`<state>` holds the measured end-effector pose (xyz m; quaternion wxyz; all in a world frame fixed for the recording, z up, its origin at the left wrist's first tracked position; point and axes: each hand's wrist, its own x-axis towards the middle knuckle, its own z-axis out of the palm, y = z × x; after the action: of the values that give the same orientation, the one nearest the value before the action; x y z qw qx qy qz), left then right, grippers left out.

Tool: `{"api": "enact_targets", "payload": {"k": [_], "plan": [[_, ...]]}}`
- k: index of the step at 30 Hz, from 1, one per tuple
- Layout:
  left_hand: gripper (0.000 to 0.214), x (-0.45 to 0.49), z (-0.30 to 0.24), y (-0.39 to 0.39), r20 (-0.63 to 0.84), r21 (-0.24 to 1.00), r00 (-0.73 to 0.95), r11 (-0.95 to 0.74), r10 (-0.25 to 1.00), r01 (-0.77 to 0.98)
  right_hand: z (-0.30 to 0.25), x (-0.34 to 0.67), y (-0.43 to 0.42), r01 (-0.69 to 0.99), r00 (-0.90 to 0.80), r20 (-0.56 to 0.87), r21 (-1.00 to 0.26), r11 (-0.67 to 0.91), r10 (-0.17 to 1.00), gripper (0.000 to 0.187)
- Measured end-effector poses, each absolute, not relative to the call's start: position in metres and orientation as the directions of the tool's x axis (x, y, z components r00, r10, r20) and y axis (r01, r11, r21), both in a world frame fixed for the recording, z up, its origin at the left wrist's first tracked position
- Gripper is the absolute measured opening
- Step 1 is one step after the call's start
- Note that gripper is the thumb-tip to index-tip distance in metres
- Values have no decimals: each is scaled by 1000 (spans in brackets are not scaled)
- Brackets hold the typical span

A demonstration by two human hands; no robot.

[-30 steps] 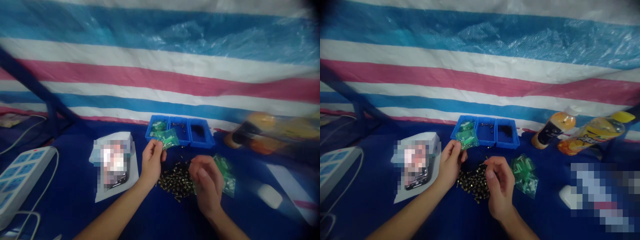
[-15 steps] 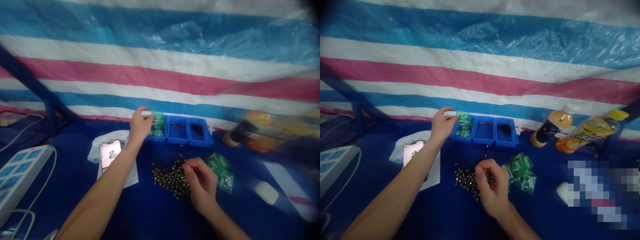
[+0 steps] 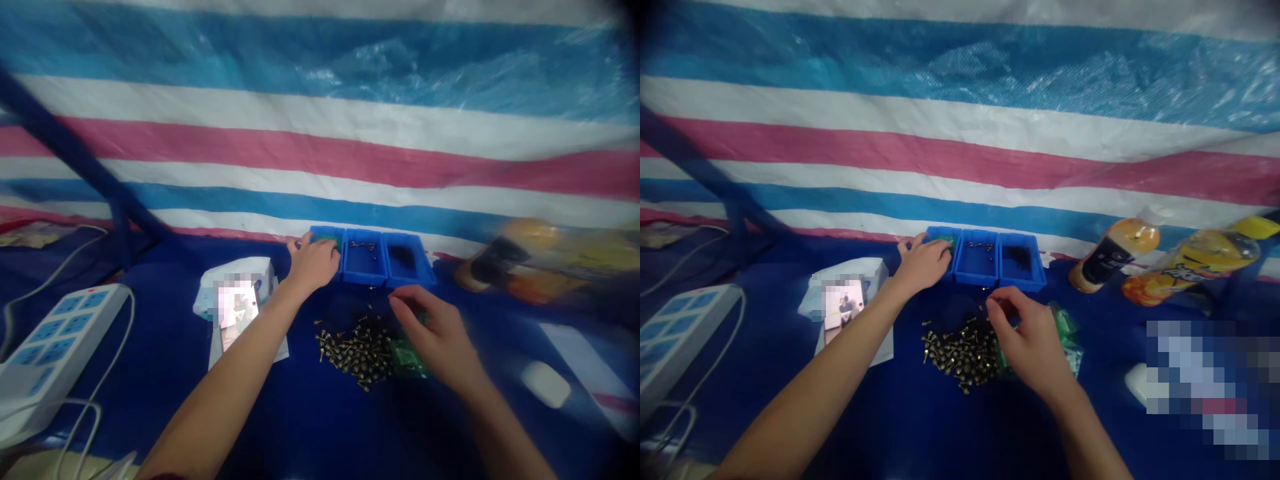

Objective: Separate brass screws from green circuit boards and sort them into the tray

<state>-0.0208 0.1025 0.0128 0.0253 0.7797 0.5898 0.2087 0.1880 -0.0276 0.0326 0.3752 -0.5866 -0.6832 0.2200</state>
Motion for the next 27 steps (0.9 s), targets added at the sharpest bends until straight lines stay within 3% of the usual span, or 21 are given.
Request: {"api": "enact_targets", "payload": {"k": [3, 6, 9, 14, 22, 27], "plan": [[26, -17, 16, 80, 448, 289, 190, -343, 874, 894, 34, 214, -20, 829, -174, 156, -510, 230, 972, 21], [21, -16, 18, 49, 528, 317, 232, -443, 817, 838, 22, 237, -20, 962, -157, 157, -198, 186, 975, 31], [17, -19, 15, 24, 563, 314, 360, -595, 744, 740, 6, 251, -22, 993, -88, 104, -68, 96, 991, 43], [14, -21, 3, 13, 614, 349, 428, -714, 664, 607, -13, 255, -21, 996, -53, 52, -65, 56, 997, 42], [14, -18, -2, 6, 642, 431, 377, -722, 667, 541, -34, 269, -12, 987, -65, 232, -129, 96, 971, 46], [12, -15, -5, 3, 627, 450, 400, -730, 668, 515, -39, 270, -14, 981, -38, 256, -175, 85, 966, 42]]}}
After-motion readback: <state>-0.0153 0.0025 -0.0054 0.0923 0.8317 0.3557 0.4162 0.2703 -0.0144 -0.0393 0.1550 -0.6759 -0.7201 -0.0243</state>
